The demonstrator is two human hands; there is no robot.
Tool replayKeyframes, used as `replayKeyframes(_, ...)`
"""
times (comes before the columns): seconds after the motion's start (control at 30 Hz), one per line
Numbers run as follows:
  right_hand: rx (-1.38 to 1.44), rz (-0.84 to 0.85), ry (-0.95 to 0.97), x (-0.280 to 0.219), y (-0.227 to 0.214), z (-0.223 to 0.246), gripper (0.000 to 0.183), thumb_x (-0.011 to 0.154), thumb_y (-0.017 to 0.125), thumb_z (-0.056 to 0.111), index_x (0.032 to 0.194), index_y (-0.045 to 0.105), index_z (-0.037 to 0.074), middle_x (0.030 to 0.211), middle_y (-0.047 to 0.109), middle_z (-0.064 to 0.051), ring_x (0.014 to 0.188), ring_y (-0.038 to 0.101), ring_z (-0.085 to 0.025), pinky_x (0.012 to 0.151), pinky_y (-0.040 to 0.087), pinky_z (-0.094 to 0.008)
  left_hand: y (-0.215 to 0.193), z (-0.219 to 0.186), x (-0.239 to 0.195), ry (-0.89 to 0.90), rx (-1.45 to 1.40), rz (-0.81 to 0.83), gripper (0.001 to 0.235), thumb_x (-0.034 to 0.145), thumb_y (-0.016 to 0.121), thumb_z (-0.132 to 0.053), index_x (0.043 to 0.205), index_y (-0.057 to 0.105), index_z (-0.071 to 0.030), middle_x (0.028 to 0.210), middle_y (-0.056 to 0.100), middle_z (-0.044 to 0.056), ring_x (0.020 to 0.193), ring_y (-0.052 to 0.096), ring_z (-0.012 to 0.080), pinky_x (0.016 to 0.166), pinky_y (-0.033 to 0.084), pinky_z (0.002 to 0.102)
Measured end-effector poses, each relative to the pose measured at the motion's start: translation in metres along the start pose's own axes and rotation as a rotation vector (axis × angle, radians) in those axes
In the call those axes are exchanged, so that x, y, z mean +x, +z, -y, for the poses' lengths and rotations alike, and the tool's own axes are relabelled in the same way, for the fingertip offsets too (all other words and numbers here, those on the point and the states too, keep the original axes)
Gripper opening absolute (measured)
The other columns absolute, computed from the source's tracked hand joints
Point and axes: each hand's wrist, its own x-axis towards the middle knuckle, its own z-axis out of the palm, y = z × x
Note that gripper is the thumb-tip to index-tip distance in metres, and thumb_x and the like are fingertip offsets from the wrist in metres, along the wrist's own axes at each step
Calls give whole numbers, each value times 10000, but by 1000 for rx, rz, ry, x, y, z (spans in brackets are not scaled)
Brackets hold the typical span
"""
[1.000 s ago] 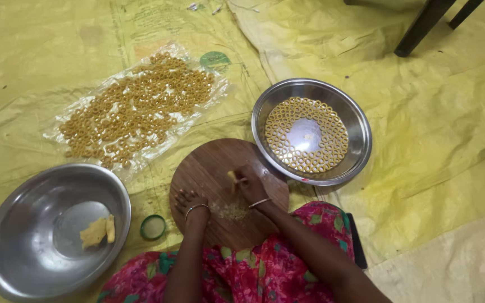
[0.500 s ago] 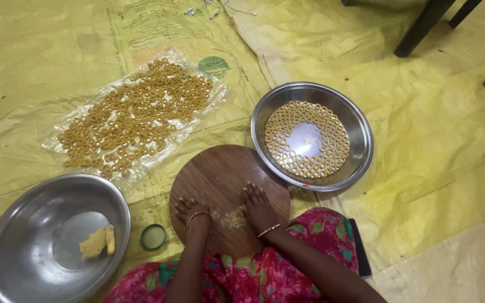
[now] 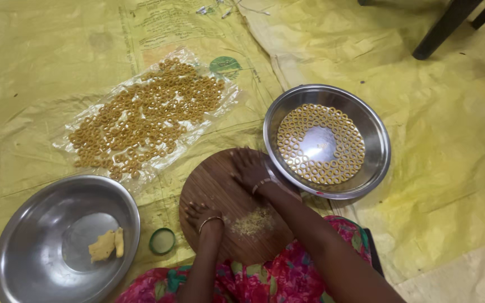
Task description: The person rolls small pieces of dough into thin ropes on a wooden board, then forms them into small rings and places them into a metal bowl. The person repeats this process continuously.
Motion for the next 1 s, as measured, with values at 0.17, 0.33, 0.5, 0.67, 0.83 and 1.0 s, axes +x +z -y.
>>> replayKeyframes(0.17, -8, -31, 163, 14, 7, 12, 830, 975, 398, 628, 1602, 222, 114, 1706, 112, -143, 1569, 45, -362, 1179, -12, -684, -8, 1, -4, -3, 37, 140, 771, 1061, 448, -361, 1660, 58, -69, 1682, -185, 269, 1526, -171, 516, 1180, -75, 663)
replayKeyframes(0.33, -58, 51, 192, -49, 13, 34, 862, 991, 441, 597, 1570, 255, -13, 1679, 144, -240, 1576, 51, -387, 1228, 2, -628, -8, -2, 6, -46, -98, 67, 776, 1023, 461, -462, 1664, 152, -150, 1731, -106, 183, 1576, -106, 440, 1242, -54, 591)
replayKeyframes(0.5, 43, 95, -4, -147, 6, 57, 823, 986, 495, 521, 1541, 252, -36, 1665, 156, -279, 1558, 77, -431, 1247, 44, -531, 6, -7, 13, -61, -85, -54, 731, 1037, 407, -432, 1650, 159, -120, 1722, -88, 184, 1556, -95, 484, 1211, -5, 642)
replayKeyframes(0.67, 82, 143, -76, -185, -2, 52, 832, 1003, 504, 472, 1601, 202, -21, 1657, 142, -288, 1547, 99, -421, 1241, 64, -526, 16, 0, 4, 38, 70, -123, 654, 1061, 403, -260, 1636, 190, -33, 1702, -22, 284, 1519, -26, 586, 1166, 53, 711)
replayKeyframes(0.83, 89, 39, -36, -99, 15, 33, 816, 1005, 486, 503, 1616, 193, 48, 1681, 117, -240, 1560, 83, -418, 1244, 80, -569, -5, -4, -9, 6, -110, -66, 657, 1067, 387, -304, 1616, 149, -31, 1693, -59, 247, 1548, -59, 534, 1227, 25, 670)
replayKeyframes(1.0, -7, -36, 22, 0, 20, 20, 857, 971, 428, 638, 1638, 173, 164, 1693, 83, -178, 1549, 30, -390, 1187, -2, -669, -31, 0, -39, 86, 78, 6, 699, 1053, 466, -192, 1613, 131, 57, 1660, -70, 362, 1497, -54, 616, 1162, 21, 729)
